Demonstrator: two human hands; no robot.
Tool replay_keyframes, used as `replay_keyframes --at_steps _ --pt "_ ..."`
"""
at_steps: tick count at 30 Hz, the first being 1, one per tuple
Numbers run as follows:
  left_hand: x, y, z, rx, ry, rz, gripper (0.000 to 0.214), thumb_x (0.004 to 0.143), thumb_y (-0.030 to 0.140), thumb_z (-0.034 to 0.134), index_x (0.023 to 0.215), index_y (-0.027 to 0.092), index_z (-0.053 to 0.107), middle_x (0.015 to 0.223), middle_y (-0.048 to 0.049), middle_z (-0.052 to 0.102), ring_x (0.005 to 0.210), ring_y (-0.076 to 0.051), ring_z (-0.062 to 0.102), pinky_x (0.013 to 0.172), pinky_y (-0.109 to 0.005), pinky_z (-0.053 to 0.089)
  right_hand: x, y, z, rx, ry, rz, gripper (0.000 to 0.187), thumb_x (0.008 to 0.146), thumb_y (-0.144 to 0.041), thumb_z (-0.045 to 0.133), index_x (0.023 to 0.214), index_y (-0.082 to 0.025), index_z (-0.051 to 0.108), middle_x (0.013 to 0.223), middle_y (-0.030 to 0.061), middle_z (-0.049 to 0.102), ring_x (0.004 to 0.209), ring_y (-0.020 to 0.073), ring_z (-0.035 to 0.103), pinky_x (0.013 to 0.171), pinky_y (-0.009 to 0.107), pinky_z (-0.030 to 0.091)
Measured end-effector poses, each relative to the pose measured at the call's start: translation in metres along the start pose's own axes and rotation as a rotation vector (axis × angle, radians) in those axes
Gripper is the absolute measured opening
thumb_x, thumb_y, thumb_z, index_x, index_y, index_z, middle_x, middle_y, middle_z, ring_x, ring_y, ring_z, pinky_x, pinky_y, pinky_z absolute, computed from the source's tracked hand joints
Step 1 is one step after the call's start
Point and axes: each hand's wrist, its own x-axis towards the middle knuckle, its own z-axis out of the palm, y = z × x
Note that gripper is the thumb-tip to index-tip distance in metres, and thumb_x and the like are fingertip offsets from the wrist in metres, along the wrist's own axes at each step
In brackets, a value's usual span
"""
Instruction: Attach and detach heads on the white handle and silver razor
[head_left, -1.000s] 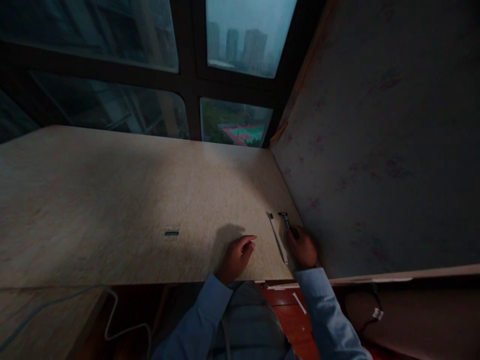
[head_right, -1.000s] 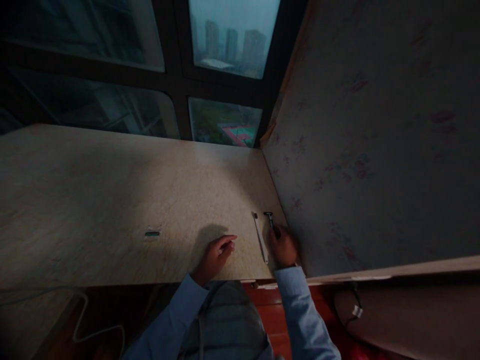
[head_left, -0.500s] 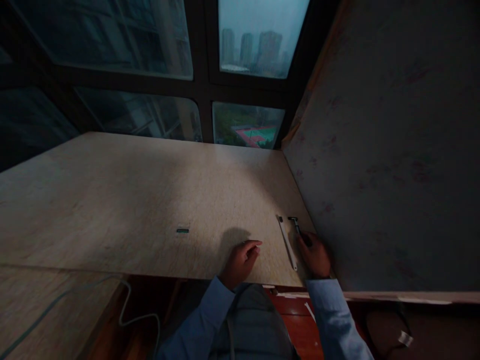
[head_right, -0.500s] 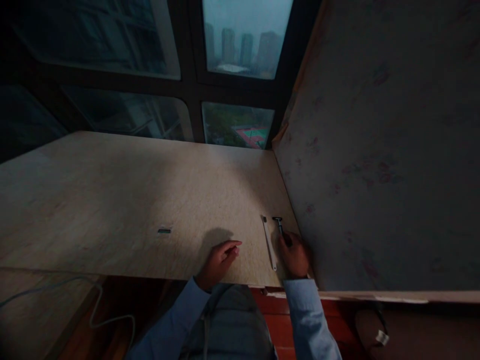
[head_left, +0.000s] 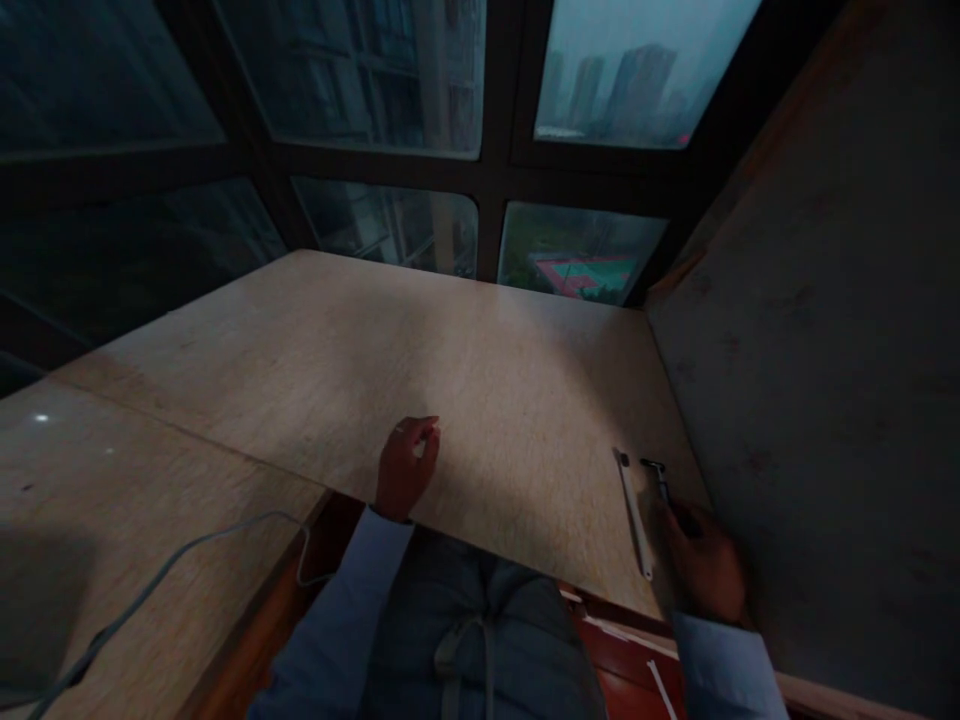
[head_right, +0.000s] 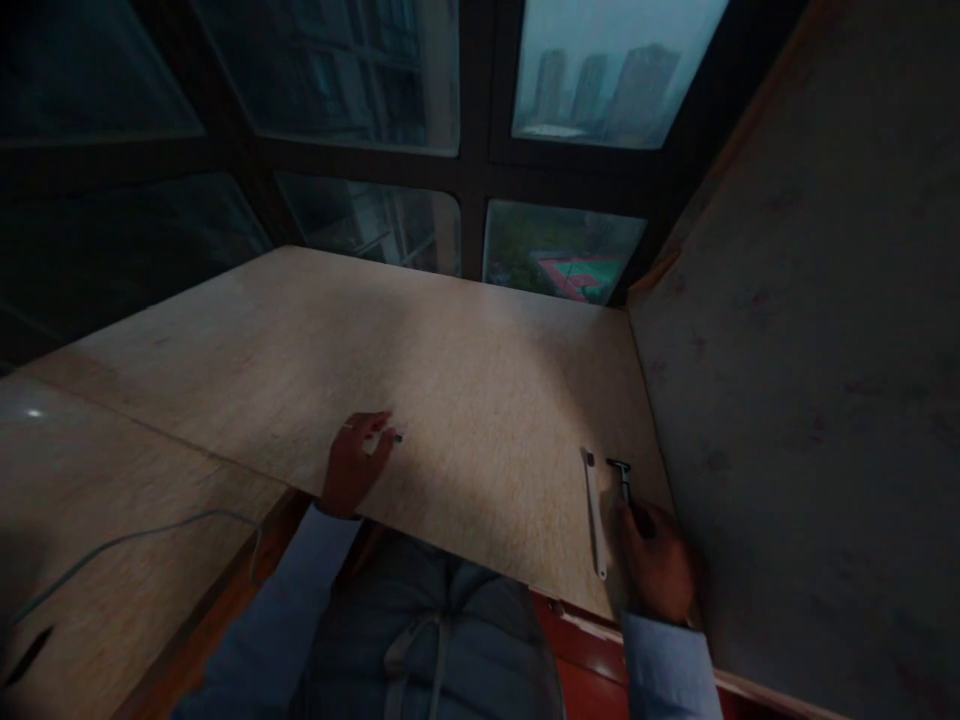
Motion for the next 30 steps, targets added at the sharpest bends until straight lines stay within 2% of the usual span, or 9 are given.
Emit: replay_keyframes --at_steps 2,5,9,13,17,20,23,27,30 --pt "0.004 -0.021 -0.007 0.151 0.041 0.037 0.029 0.087 0.033 0.055 0.11 0.017 0.063 0.105 -0.0125 0.066 0.103 -0.026 0.061 0.092 -0.042 0.049 0.0 0.0 -0.001 -0.015 -0.001 0.003 0.069 0.075 -0.071 0.043 0.103 -0.015 0.072 0.1 0.0175 0.074 0.085 0.032 0.068 0.066 0.036 0.047" --pt "0.0 -0.05 -0.006 0.294 -0.003 0.053 0.049 0.08 0.041 0.066 0.119 0.014 0.057 0.119 -0.0179 0.061 0.116 -0.033 0.055 0.1 -0.048 0.044 0.0 -0.002 -0.003 -0.016 -0.017 -0.005 0.067 0.075 -0.07 0.042 0.101 -0.017 0.073 0.1 0.0172 0.074 0.084 0.0316 0.068 0.065 0.035 0.047" --pt "-0.009 -0.071 0.004 0.359 -0.073 -0.05 0.061 0.076 0.046 0.07 0.124 0.012 0.054 0.121 -0.0203 0.061 0.113 -0.036 0.058 0.096 -0.05 0.047 -0.001 -0.007 -0.006 -0.017 -0.027 -0.002 0.07 0.073 -0.071 0.042 0.1 -0.015 0.073 0.1 0.0186 0.073 0.085 0.0327 0.068 0.067 0.036 0.048" --pt "-0.011 -0.069 0.008 0.3 -0.086 -0.091 0.053 0.08 0.041 0.065 0.123 0.012 0.055 0.113 -0.0172 0.065 0.106 -0.032 0.061 0.093 -0.045 0.049 -0.004 -0.01 -0.006 -0.107 -0.045 0.039 0.072 0.074 -0.072 0.041 0.105 -0.016 0.072 0.101 0.0192 0.073 0.081 0.0331 0.068 0.061 0.036 0.046" --pt "-0.013 -0.06 0.008 0.195 -0.113 -0.062 0.044 0.085 0.041 0.061 0.119 0.014 0.059 0.103 -0.0131 0.068 0.096 -0.027 0.064 0.087 -0.04 0.052 -0.013 -0.012 -0.004 -0.166 -0.051 0.003 0.071 0.079 -0.072 0.039 0.11 -0.016 0.071 0.105 0.0187 0.072 0.085 0.0337 0.068 0.062 0.036 0.046" --pt "-0.017 -0.057 0.009 0.18 -0.137 -0.001 0.041 0.085 0.042 0.062 0.117 0.017 0.06 0.111 -0.0126 0.067 0.103 -0.028 0.062 0.093 -0.042 0.049 -0.021 -0.018 -0.003 -0.178 -0.014 -0.048 0.074 0.083 -0.072 0.033 0.111 -0.015 0.07 0.11 0.0187 0.071 0.09 0.0343 0.067 0.065 0.036 0.046" --pt "-0.019 -0.055 0.01 0.196 -0.188 0.03 0.044 0.082 0.043 0.066 0.119 0.02 0.058 0.116 -0.0124 0.065 0.109 -0.029 0.06 0.096 -0.045 0.047 -0.026 -0.028 -0.004 -0.2 -0.022 -0.082 0.074 0.085 -0.072 0.033 0.114 -0.015 0.069 0.111 0.0189 0.071 0.086 0.0328 0.068 0.063 0.034 0.045" --pt "-0.016 -0.056 0.012 0.194 -0.206 0.008 0.047 0.081 0.044 0.066 0.12 0.018 0.058 0.114 -0.0134 0.065 0.099 -0.027 0.063 0.089 -0.042 0.051 -0.025 -0.044 -0.002 -0.231 -0.142 -0.136 0.061 0.085 -0.064 0.044 0.121 -0.018 0.064 0.105 0.0158 0.073 0.079 0.0291 0.069 0.059 0.031 0.043" --pt "-0.014 -0.057 0.012 0.176 -0.191 -0.031 0.043 0.083 0.043 0.063 0.116 0.016 0.061 0.11 -0.0132 0.066 0.085 -0.024 0.064 0.08 -0.039 0.053 -0.021 -0.057 0.003 -0.283 -0.212 -0.115 0.046 0.086 -0.05 0.05 0.116 -0.017 0.062 0.093 0.0147 0.074 0.077 0.0269 0.069 0.058 0.029 0.041"
